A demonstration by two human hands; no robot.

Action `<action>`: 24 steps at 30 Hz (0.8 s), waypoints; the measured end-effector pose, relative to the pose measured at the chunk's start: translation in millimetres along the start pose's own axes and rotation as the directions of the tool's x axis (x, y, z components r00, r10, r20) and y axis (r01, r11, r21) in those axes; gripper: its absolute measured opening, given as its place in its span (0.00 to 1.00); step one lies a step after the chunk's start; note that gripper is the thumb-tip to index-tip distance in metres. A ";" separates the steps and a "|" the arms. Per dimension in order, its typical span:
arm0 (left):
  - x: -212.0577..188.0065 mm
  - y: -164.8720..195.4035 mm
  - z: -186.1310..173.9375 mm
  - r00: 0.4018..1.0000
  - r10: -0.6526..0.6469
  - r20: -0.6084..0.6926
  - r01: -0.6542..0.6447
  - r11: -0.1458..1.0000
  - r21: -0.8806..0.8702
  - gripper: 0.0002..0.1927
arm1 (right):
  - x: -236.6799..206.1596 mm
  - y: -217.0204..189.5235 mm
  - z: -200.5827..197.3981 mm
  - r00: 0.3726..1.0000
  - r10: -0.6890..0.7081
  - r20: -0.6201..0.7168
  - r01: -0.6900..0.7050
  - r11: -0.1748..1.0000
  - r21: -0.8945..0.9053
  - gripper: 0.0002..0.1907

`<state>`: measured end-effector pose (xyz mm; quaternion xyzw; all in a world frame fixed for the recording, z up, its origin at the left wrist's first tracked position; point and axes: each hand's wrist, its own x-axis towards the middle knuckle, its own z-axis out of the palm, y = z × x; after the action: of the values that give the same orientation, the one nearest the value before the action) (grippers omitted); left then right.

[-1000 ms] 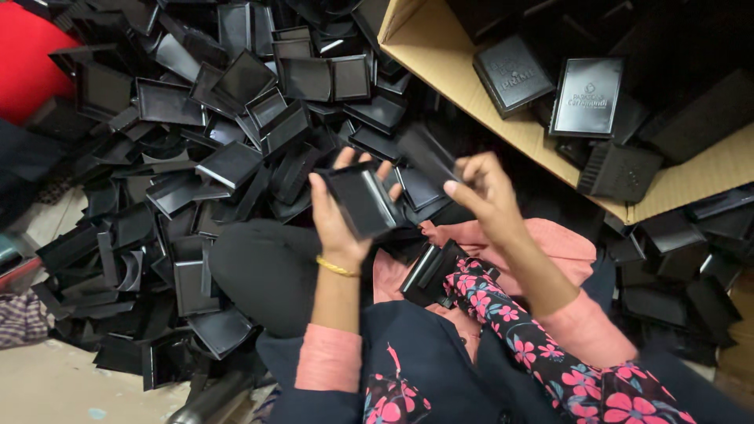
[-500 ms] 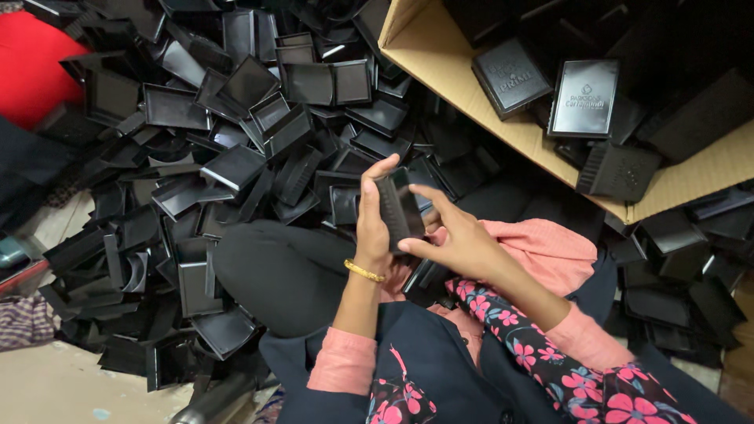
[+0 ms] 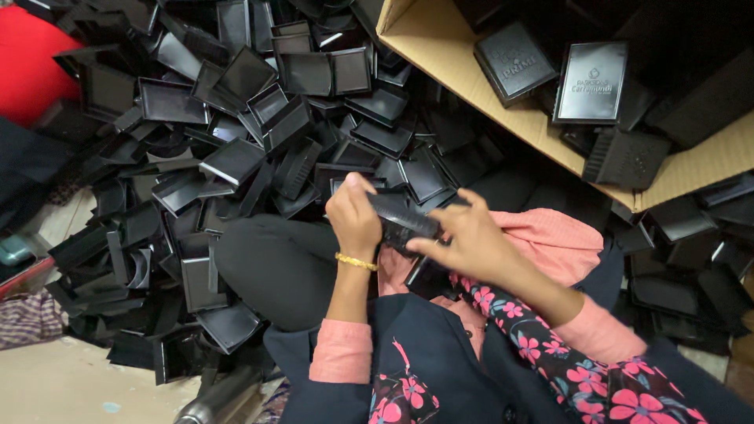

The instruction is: The person sits on the floor and repeatedly picks up two black plastic components from a large pile, snaps them together, and places the assembled unit into a cardboard box. The process is repeated continuously throughout the clip.

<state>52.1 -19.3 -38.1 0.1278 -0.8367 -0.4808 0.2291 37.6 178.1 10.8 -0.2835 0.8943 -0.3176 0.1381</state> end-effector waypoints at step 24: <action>15.5 23.4 -51.6 0.954 -0.184 0.235 0.296 0.481 -0.825 0.23 | 46.9 87.5 72.8 0.926 0.343 -0.158 -0.292 0.916 0.276 0.17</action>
<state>65.0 -52.6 8.5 0.0867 -0.4781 -0.8620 0.1444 -5.6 170.4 -104.3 -0.0805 0.8912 -0.4271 0.1300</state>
